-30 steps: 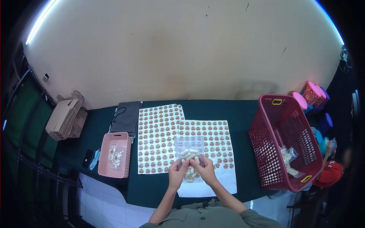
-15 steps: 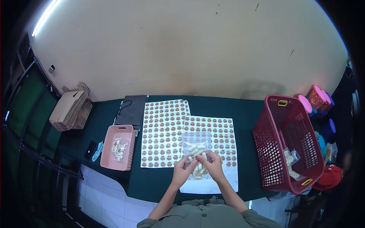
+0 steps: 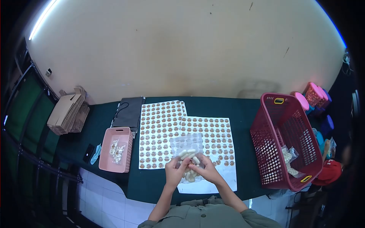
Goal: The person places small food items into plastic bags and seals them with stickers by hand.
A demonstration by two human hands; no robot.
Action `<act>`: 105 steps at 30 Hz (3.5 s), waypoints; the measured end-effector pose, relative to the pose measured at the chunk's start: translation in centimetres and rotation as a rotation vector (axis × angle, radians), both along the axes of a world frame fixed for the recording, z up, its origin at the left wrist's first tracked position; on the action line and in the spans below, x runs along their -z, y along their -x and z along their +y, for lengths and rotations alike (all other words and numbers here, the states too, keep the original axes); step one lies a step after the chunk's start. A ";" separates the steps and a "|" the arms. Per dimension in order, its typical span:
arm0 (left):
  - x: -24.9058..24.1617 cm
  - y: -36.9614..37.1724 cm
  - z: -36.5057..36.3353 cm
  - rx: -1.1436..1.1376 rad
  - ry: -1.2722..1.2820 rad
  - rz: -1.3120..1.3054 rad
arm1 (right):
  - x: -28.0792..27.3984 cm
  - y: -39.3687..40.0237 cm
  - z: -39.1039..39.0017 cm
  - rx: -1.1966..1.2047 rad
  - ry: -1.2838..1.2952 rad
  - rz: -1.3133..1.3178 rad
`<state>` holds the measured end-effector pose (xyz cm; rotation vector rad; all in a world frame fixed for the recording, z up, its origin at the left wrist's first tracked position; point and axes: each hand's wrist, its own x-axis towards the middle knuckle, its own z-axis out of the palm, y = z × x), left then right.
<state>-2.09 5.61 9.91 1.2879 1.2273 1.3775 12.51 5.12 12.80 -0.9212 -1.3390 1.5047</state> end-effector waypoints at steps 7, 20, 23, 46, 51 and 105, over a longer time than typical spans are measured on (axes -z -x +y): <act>-0.3 1.2 0.2 0.220 0.101 -0.216 | 0.7 0.1 -0.1 0.055 0.028 0.043; -1.7 2.1 -1.1 0.347 0.146 -0.108 | 1.4 0.8 -0.4 0.207 -0.019 -0.065; -2.4 1.7 -1.2 0.335 0.128 0.006 | 0.9 1.3 -0.6 0.304 -0.122 0.036; -0.5 0.0 -0.3 0.038 0.058 0.088 | 2.3 0.5 -0.1 0.184 0.043 0.002; -0.3 0.6 -0.1 0.047 -0.030 0.163 | 3.0 0.9 -0.3 0.141 0.046 0.090; -0.4 -7.5 -1.6 -0.274 -0.076 -0.136 | 0.4 -6.3 -5.8 0.174 -0.380 -0.498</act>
